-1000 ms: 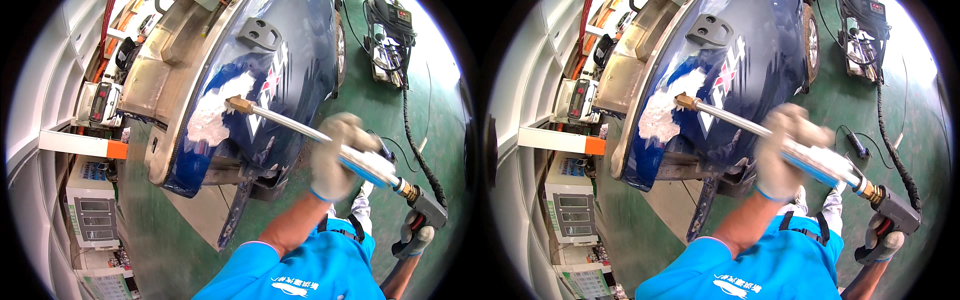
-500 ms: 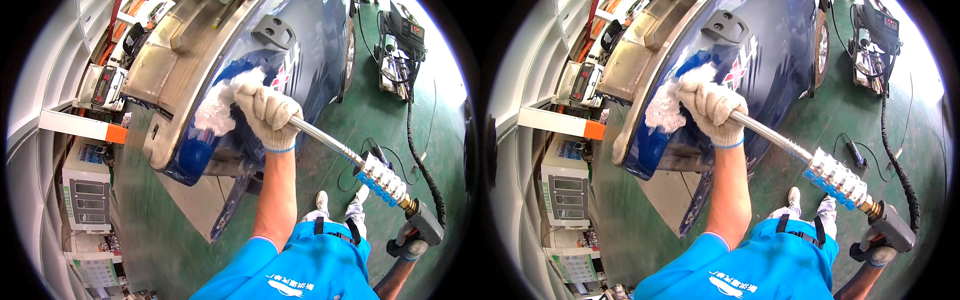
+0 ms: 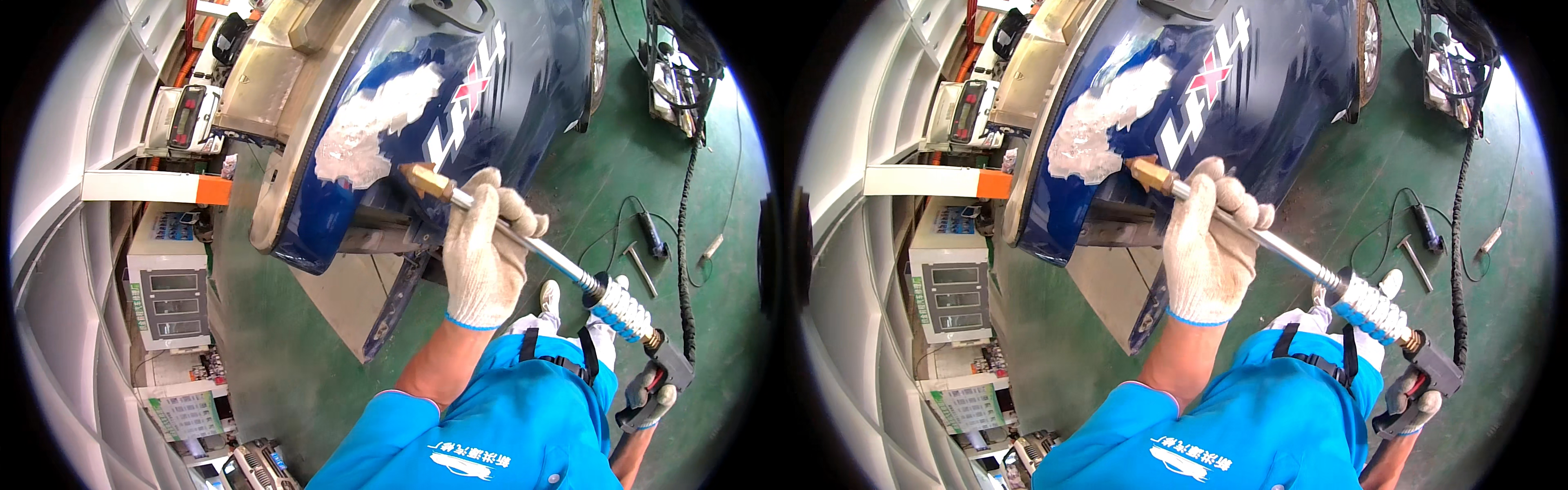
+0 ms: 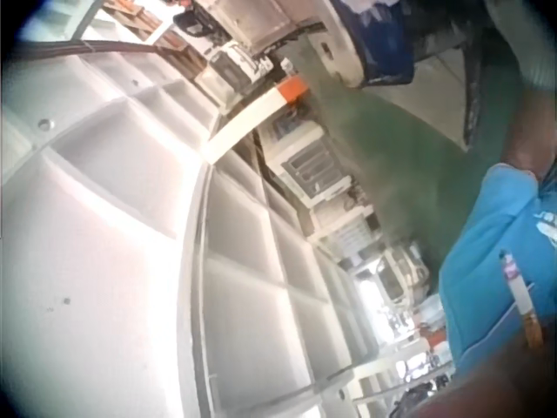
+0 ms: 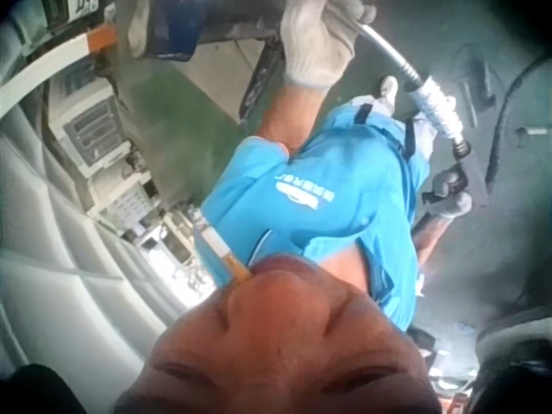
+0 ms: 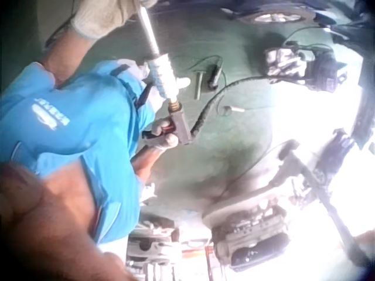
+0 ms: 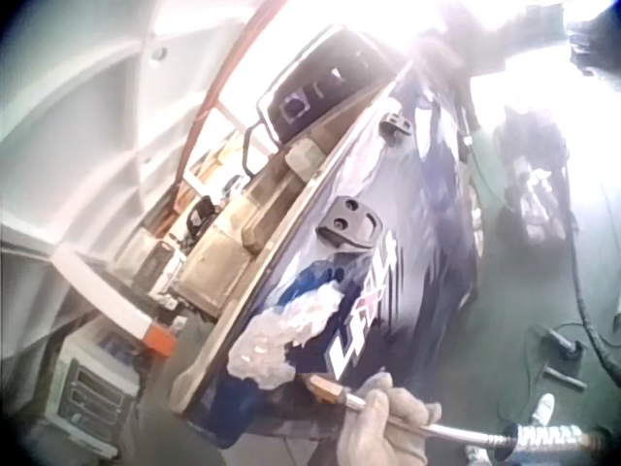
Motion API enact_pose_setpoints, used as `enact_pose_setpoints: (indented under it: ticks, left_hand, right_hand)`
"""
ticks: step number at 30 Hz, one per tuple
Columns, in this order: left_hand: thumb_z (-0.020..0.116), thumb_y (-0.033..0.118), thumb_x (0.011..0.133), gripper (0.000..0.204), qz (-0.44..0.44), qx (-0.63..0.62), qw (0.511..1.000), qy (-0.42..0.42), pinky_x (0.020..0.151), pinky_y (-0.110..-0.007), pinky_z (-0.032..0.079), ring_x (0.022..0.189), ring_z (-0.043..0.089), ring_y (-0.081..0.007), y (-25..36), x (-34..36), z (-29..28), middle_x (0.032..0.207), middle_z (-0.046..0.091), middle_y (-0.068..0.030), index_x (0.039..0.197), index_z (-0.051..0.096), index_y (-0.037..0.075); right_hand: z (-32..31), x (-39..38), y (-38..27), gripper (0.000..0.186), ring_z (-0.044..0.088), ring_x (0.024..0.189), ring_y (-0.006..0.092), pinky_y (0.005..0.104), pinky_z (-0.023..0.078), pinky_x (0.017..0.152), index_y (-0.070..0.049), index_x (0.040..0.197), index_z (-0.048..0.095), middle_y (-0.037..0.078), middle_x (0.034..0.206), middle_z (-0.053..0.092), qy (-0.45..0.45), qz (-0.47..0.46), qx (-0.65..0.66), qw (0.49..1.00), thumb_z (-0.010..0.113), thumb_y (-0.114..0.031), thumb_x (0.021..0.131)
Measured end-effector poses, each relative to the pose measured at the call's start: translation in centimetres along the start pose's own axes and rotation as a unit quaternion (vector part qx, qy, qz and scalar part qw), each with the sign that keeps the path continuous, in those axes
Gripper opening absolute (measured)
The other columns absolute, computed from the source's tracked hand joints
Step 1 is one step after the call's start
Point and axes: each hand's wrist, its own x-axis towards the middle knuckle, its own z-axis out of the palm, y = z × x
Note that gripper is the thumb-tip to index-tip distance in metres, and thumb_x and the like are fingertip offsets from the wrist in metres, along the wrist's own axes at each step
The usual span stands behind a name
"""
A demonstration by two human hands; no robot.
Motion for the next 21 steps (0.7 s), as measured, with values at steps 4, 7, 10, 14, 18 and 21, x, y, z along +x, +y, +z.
enact_pose_setpoints:
  ticks: [4, 7, 10, 14, 18, 21]
  left_hand:
    - [0.047, 0.026, 0.114, 0.022, 0.016, 0.034, 0.999, 0.023, 0.076, -0.04, 0.047, 0.068, 0.052, -0.0155, 1.0, -0.2, -1.0, 0.08, 0.058, -0.0006, 0.119, 0.063, 0.011]
    - [0.047, 0.025, 0.114, 0.021, 0.021, 0.027, 0.999, -0.005, 0.076, -0.04, 0.047, 0.068, 0.052, -0.0152, 1.7, 0.2, -1.4, 0.079, 0.056, -0.0003, 0.119, 0.063, 0.011]
    - [0.049, 0.025, 0.113, 0.021, 0.018, 0.022, 0.999, -0.025, 0.077, -0.04, 0.048, 0.069, 0.055, -0.0162, 2.2, 0.5, -1.8, 0.082, 0.061, -0.0017, 0.12, 0.063, 0.011]
    - [0.053, 0.024, 0.112, 0.021, 0.007, 0.007, 0.999, -0.037, 0.082, -0.044, 0.053, 0.074, 0.061, -0.0188, 2.1, 0.6, -2.1, 0.087, 0.065, -0.0038, 0.122, 0.064, 0.01]
    - [0.055, 0.023, 0.11, 0.021, 0.013, -0.017, 0.998, -0.063, 0.085, -0.047, 0.057, 0.078, 0.065, -0.0212, 2.6, 0.5, -2.8, 0.09, 0.068, -0.0052, 0.124, 0.065, 0.01]
    - [0.055, 0.023, 0.11, 0.021, 0.01, -0.025, 0.997, -0.074, 0.085, -0.047, 0.057, 0.078, 0.065, -0.0213, 2.9, 0.8, -2.7, 0.09, 0.068, -0.0056, 0.124, 0.065, 0.01]
  right_hand:
    - [-0.3, -0.1, 1.0, 0.058, 0.058, 0.043, 0.0271, 0.0376, 0.044, 0.038, 0.012, 0.104, 0.062, 0.016, 0.059, 0.06, -0.022, 0.024, 0.024, 0.999, 0.088, -0.029, 0.072]
    - [0.6, 0.1, 1.9, 0.057, 0.059, 0.043, 0.0272, 0.0377, 0.044, 0.038, 0.012, 0.103, 0.062, 0.017, 0.06, 0.061, -0.014, 0.0, 0.009, 1.0, 0.088, -0.029, 0.072]
    - [1.3, 0.3, 2.1, 0.056, 0.059, 0.044, 0.0273, 0.0378, 0.045, 0.039, 0.012, 0.102, 0.063, 0.018, 0.062, 0.061, -0.008, -0.02, -0.009, 1.0, 0.088, -0.028, 0.072]
    - [2.6, 0.4, 1.7, 0.055, 0.06, 0.046, 0.0276, 0.038, 0.046, 0.04, 0.012, 0.102, 0.063, 0.019, 0.065, 0.063, -0.032, -0.016, -0.007, 0.999, 0.088, -0.027, 0.073]
    - [2.8, 0.5, 1.5, 0.056, 0.062, 0.049, 0.0274, 0.0384, 0.049, 0.044, 0.011, 0.104, 0.063, 0.019, 0.068, 0.064, -0.056, 0.004, -0.004, 0.998, 0.089, -0.027, 0.073]
    - [2.1, 0.1, 1.6, 0.047, 0.062, 0.049, 0.0267, 0.0385, 0.05, 0.046, 0.005, 0.104, 0.062, 0.016, 0.065, 0.064, -0.043, -0.007, -0.022, 0.999, 0.083, -0.026, 0.076]
